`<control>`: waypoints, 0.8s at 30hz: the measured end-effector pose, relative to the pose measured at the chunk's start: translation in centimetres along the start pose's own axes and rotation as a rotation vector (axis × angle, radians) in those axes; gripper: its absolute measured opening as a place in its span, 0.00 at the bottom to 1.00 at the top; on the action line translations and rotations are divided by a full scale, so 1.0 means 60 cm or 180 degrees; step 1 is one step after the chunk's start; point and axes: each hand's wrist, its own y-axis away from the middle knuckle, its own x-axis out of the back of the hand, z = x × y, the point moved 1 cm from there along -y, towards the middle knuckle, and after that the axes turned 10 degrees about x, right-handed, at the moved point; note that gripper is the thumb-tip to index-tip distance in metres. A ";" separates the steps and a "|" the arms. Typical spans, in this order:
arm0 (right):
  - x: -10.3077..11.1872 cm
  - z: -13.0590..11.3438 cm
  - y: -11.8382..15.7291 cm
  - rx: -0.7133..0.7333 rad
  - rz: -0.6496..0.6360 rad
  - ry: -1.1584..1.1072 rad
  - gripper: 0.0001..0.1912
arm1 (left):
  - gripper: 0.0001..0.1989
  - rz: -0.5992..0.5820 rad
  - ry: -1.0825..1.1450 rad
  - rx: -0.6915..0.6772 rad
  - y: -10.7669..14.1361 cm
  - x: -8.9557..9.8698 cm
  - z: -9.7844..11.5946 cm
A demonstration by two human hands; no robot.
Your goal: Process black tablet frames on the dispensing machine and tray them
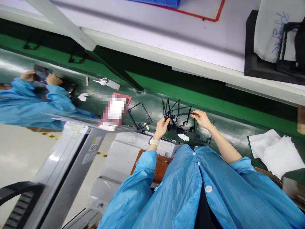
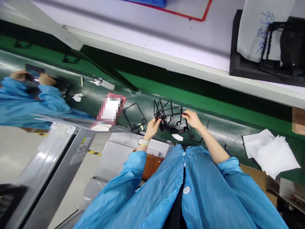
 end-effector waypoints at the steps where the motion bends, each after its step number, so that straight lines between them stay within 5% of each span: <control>1: 0.011 -0.008 -0.005 0.0026 0.0030 -0.0001 0.09 | 0.25 0.0092 0.0080 -0.0015 -0.003 -0.001 0.013; 5: 0.065 -0.046 -0.023 0.0118 0.0319 0.0039 0.12 | 0.26 0.0346 0.0438 -0.0049 -0.010 0.007 0.062; 8: 0.084 -0.069 -0.032 0.0043 0.0677 -0.0184 0.14 | 0.25 0.0095 0.0597 -0.0031 0.000 0.015 0.098; 18: -0.010 -0.043 -0.080 -0.0482 0.1508 -0.0937 0.32 | 0.37 -0.0754 0.0842 -0.0143 0.087 -0.030 0.185; 24: -0.036 -0.009 -0.055 -0.0786 0.1534 -0.1251 0.31 | 0.25 -0.0472 0.0690 -0.0125 0.137 -0.090 0.195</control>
